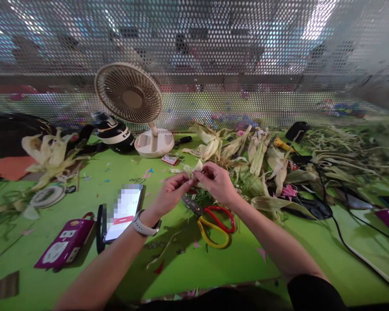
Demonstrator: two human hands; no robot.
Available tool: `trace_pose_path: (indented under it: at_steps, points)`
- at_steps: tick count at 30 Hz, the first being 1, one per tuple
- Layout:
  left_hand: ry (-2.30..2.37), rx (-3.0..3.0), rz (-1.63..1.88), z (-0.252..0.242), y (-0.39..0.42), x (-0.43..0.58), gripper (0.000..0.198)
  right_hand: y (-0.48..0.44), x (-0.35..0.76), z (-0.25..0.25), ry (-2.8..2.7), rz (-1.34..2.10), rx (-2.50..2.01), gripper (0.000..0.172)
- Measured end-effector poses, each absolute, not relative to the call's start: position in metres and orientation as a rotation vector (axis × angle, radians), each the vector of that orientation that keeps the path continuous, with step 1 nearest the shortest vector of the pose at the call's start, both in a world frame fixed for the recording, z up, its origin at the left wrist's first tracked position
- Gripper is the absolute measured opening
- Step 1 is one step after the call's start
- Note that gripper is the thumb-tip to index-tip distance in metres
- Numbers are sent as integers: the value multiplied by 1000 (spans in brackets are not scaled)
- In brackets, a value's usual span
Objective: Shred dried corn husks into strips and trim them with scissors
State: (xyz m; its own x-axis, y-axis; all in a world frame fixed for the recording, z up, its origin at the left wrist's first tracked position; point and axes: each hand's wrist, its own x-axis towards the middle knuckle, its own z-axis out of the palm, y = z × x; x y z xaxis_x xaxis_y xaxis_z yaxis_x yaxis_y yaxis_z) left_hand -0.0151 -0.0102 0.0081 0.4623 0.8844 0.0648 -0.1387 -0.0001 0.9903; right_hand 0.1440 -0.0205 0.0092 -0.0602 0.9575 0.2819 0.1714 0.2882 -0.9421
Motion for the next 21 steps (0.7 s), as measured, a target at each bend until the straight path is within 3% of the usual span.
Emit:
trace_pose_path:
  at_steps: [10,15,21]
  points:
    - [863,1319,910,10,1,-25,36,-13,181,36,-2060,898,-1354,33]
    - [953,1243,920,10,5,-27,35,-21,190,47,-2264,587,-1230,25]
    - [875,1481,806,4,-3,-21,29,-35,168,49,-2123,185,-1030,18]
